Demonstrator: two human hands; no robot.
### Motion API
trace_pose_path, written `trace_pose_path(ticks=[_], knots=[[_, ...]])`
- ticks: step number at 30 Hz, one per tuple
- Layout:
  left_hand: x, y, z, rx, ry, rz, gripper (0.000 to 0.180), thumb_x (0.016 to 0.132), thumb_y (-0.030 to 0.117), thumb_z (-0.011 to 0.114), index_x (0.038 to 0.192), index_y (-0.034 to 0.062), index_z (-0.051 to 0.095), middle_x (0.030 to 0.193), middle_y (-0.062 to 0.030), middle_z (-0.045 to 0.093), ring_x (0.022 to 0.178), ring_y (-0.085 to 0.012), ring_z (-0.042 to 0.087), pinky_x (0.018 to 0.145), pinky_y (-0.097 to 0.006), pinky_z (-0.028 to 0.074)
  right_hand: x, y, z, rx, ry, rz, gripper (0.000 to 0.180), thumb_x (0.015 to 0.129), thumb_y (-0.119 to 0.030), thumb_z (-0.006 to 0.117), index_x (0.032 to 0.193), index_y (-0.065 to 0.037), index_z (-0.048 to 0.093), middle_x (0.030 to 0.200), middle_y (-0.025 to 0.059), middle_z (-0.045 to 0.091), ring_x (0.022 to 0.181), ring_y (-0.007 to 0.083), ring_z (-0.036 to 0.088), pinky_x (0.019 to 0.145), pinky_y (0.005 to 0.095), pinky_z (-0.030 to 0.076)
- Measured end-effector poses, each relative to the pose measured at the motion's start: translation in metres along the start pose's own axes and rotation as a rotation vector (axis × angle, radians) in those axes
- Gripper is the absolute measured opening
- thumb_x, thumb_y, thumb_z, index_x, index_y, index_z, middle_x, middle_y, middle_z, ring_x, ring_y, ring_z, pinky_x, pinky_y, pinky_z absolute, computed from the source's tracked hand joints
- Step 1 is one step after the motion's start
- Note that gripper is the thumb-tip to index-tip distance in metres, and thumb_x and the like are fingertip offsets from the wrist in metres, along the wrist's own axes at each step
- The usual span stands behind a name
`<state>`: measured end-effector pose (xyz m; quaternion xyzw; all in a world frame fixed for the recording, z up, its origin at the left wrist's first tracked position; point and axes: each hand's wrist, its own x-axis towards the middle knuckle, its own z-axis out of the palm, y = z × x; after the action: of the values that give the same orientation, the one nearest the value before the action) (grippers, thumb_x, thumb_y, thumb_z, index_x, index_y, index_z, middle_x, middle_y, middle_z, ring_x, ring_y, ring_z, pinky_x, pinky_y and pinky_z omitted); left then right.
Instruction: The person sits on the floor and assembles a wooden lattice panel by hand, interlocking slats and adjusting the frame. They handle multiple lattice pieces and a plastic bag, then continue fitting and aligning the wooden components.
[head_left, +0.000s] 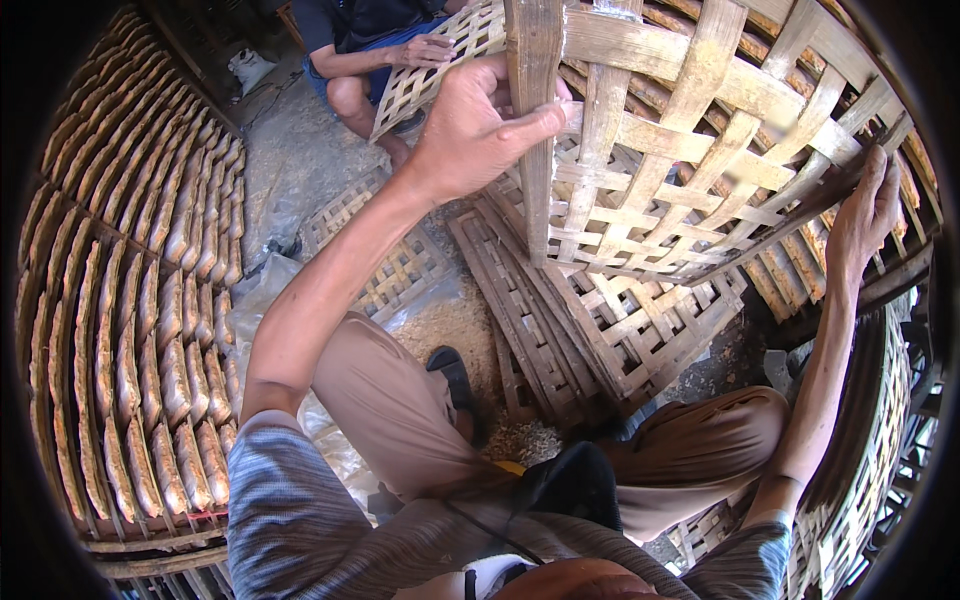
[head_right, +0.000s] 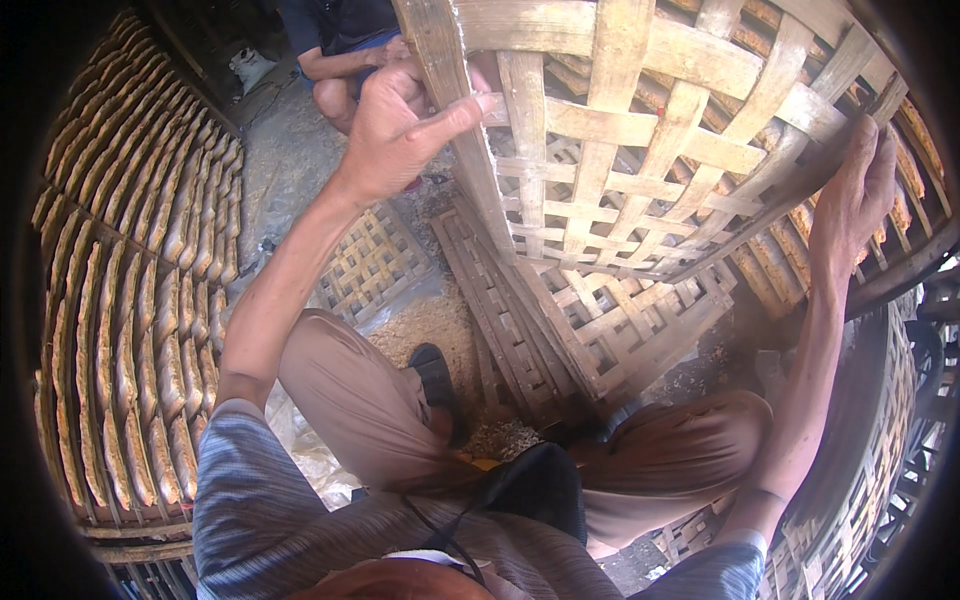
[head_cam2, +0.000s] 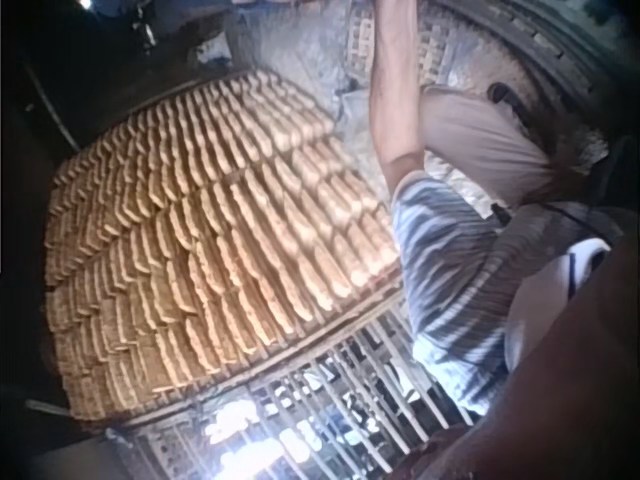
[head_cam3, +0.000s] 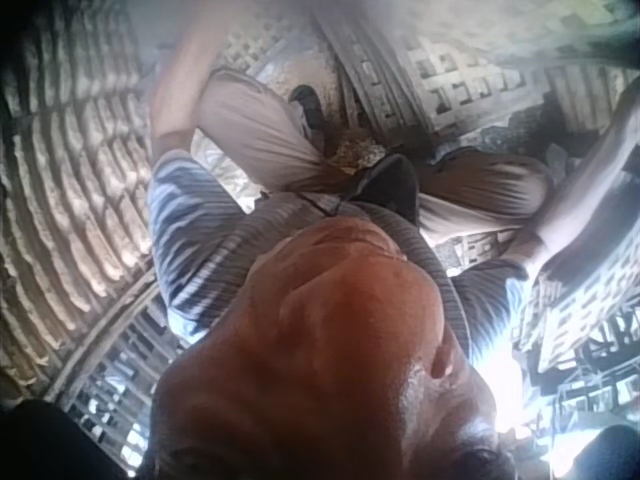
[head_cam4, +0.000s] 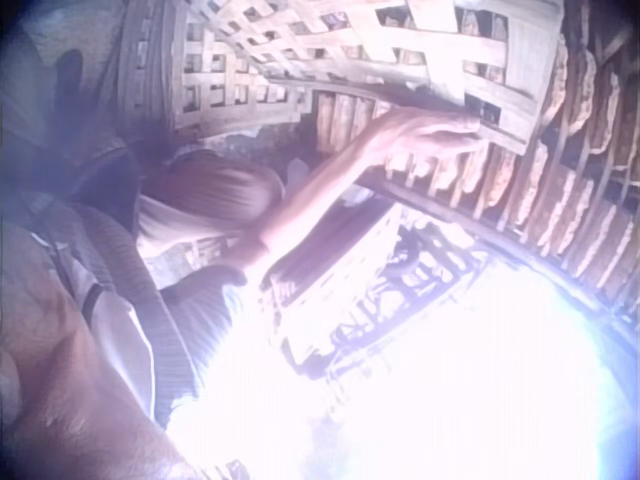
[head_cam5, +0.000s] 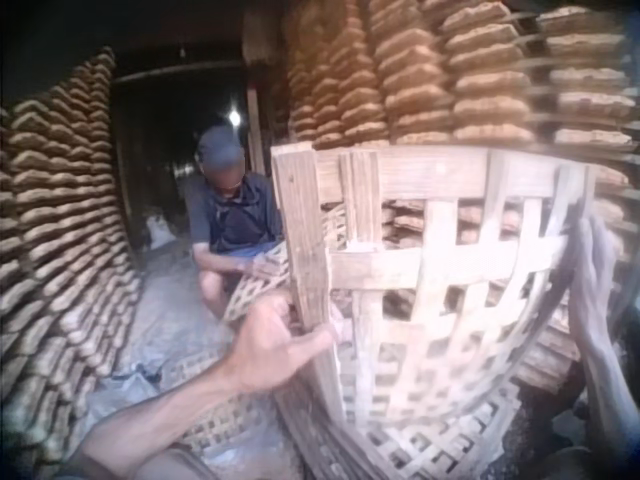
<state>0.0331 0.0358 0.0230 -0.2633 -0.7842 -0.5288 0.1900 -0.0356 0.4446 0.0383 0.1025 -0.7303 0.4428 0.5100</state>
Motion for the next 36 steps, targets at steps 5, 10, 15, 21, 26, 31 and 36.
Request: trace_pose_path(ticks=[5,10,15,21,26,31,36], knots=[[0.003,-0.006,0.006,-0.126,0.049,-0.015,0.021,0.093,0.013,0.080,0.109,0.0016,0.074,0.098,-0.0053,0.075,0.085,-0.0110,0.072,0.081,-0.028,0.060,0.004,0.009,-0.006,-0.035,-0.018,-0.076,0.047,0.112,-0.042,0.053,0.127,0.000,0.066,0.096,0.0014,0.063,0.091,0.0105,0.054,0.084,0.0279,0.045],[0.006,-0.009,0.005,-0.375,0.038,-0.031,0.026,0.093,0.009,0.078,0.117,-0.0008,0.070,0.112,-0.0102,0.073,0.103,-0.0183,0.072,0.093,-0.034,0.061,0.000,0.005,-0.004,-0.001,-0.042,-0.055,0.045,0.112,-0.042,0.052,0.124,-0.001,0.066,0.093,0.0007,0.062,0.088,0.0101,0.053,0.082,0.0281,0.045],[0.012,0.012,-0.008,0.106,-0.122,-0.060,0.038,0.091,0.011,0.081,0.124,-0.0036,0.068,0.121,-0.0163,0.073,0.111,-0.0226,0.072,0.102,-0.037,0.058,0.001,0.010,-0.003,-0.084,-0.036,-0.036,0.047,0.112,-0.044,0.053,0.126,-0.001,0.066,0.092,0.0004,0.061,0.086,0.0102,0.053,0.081,0.0283,0.044],[0.010,0.002,-0.013,0.123,-0.124,-0.165,0.042,0.089,0.018,0.085,0.122,-0.0026,0.069,0.116,-0.0145,0.075,0.107,-0.0207,0.072,0.096,-0.037,0.058,0.000,0.018,-0.001,-0.096,-0.055,-0.041,0.042,0.112,-0.043,0.053,0.121,-0.005,0.067,0.089,-0.0009,0.063,0.082,0.0068,0.055,0.075,0.0256,0.044],[0.009,0.002,-0.010,0.014,-0.094,-0.150,0.035,0.091,0.017,0.083,0.118,-0.0007,0.070,0.109,-0.0095,0.074,0.102,-0.0170,0.072,0.096,-0.034,0.057,0.000,0.013,-0.001,-0.067,-0.048,-0.068,0.038,0.113,-0.042,0.052,0.116,-0.007,0.067,0.086,-0.0023,0.065,0.078,0.0049,0.057,0.070,0.0231,0.044],[0.009,0.007,-0.013,0.033,-0.016,0.001,0.025,0.092,0.015,0.081,0.110,-0.0007,0.075,0.100,-0.0084,0.075,0.092,-0.0149,0.072,0.086,-0.031,0.060,-0.001,0.009,0.000,-0.063,-0.033,-0.083,0.038,0.113,-0.042,0.052,0.114,-0.007,0.066,0.086,-0.0021,0.064,0.076,0.0048,0.057,0.069,0.0231,0.044],[0.007,0.010,0.002,-0.134,0.086,-0.003,0.024,0.092,0.014,0.081,0.109,-0.0016,0.074,0.102,-0.0098,0.076,0.094,-0.0157,0.073,0.087,-0.033,0.062,-0.004,0.008,0.005,-0.080,0.000,-0.108,0.038,0.113,-0.041,0.051,0.117,-0.007,0.067,0.084,-0.0015,0.065,0.076,0.0053,0.058,0.068,0.0249,0.045]])
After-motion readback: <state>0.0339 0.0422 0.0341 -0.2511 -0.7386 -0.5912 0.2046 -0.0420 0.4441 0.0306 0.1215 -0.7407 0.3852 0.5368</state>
